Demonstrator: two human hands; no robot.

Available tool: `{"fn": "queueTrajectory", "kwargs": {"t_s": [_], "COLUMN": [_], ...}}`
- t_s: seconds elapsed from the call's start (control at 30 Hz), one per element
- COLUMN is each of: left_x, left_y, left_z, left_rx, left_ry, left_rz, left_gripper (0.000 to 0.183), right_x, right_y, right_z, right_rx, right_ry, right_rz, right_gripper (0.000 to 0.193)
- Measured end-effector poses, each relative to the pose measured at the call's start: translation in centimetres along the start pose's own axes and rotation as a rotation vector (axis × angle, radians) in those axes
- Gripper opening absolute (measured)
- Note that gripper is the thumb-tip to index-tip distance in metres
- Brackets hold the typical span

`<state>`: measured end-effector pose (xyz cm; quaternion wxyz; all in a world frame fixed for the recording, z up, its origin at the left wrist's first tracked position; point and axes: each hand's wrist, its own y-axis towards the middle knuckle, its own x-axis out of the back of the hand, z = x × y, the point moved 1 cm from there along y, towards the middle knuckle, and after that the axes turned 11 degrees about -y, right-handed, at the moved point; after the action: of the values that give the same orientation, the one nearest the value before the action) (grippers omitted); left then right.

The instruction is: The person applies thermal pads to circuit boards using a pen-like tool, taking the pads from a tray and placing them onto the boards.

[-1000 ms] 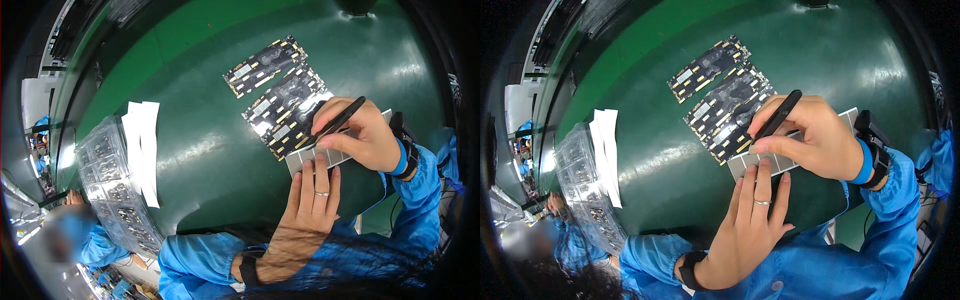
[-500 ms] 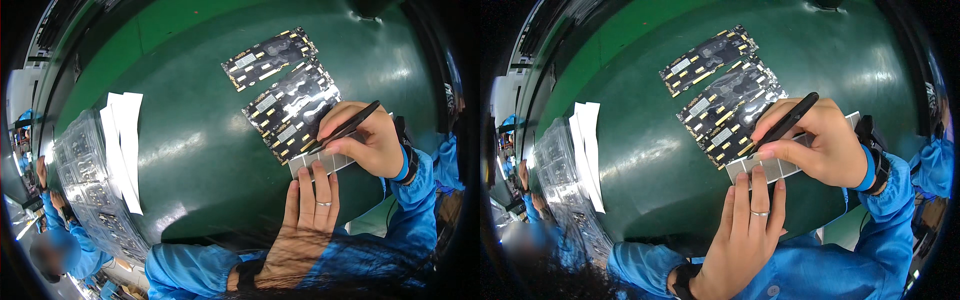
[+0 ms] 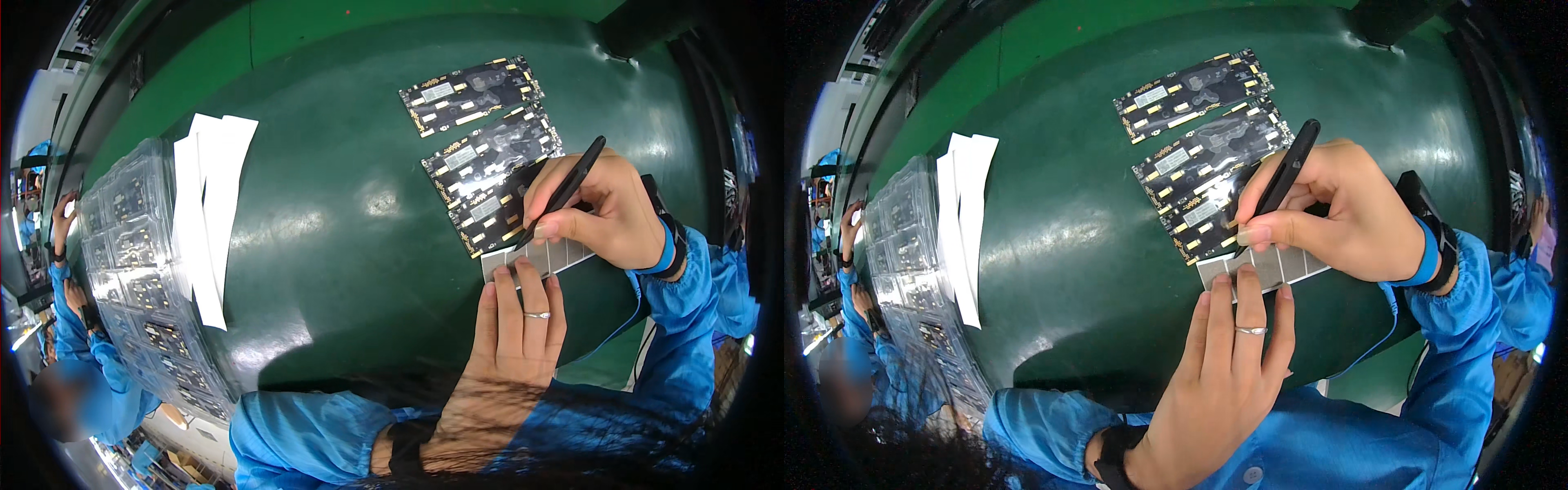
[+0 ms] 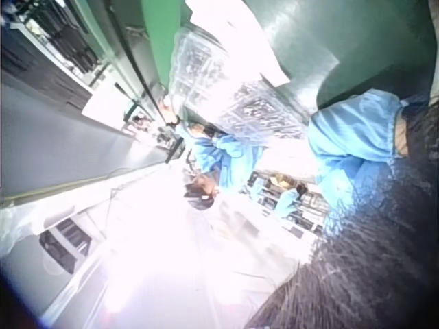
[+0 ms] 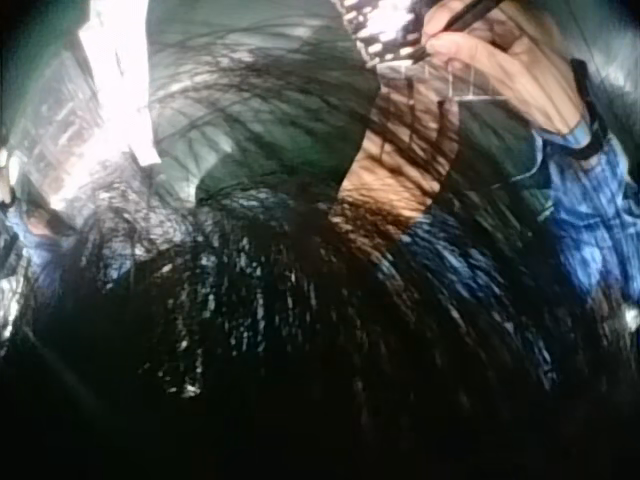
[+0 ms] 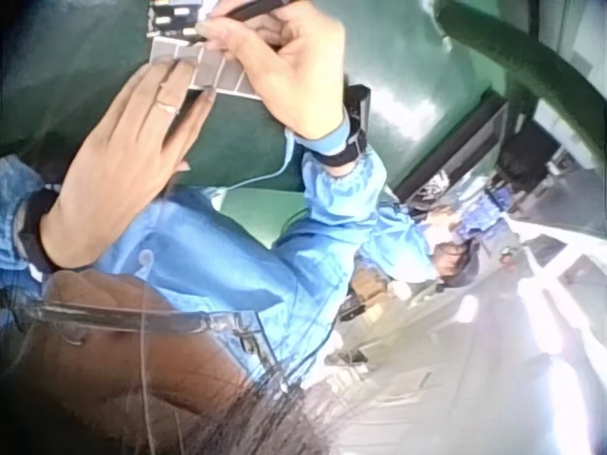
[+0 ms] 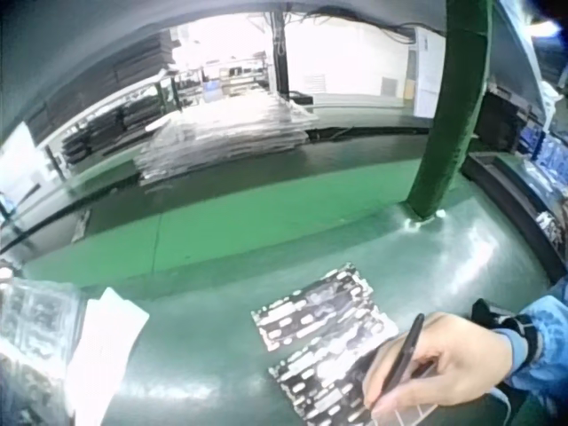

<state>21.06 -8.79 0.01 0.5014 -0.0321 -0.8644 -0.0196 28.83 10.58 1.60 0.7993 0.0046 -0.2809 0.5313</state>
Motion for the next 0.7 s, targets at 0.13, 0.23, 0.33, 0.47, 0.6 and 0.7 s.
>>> {"fn": "queueTrajectory", "kwargs": {"t_s": [0.13,0.23,0.33,0.47,0.6,0.7], "left_x": [1.5,0.9,0.4,1.6,0.6,1.8], "left_y": [-1.1,-1.2,-1.1,-1.5,-1.5,-2.0], "left_z": [0.1,0.2,0.0,0.2,0.1,0.4], "left_rx": [0.057,0.083,0.096,0.088,0.046,0.017], "left_ry": [0.01,0.001,0.017,-0.015,0.002,-0.066], "left_rz": [0.014,0.003,-0.037,0.009,0.033,0.041], "left_gripper": [0.049,0.047,0.046,0.046,0.046,0.048], "right_x": [-0.5,-0.4,-0.3,-0.7,-0.5,-0.7], "right_y": [1.0,1.2,1.2,1.4,2.3,4.2], "right_z": [1.3,1.1,1.4,2.2,2.0,2.7], "right_rx": [0.085,0.147,0.189,0.118,0.069,0.075], "right_ry": [0.019,-0.013,-0.056,0.1,0.083,0.054], "right_rz": [0.055,0.055,0.05,0.0,-0.003,0.052], "right_gripper": [0.012,0.012,0.012,0.014,0.013,0.011]}}
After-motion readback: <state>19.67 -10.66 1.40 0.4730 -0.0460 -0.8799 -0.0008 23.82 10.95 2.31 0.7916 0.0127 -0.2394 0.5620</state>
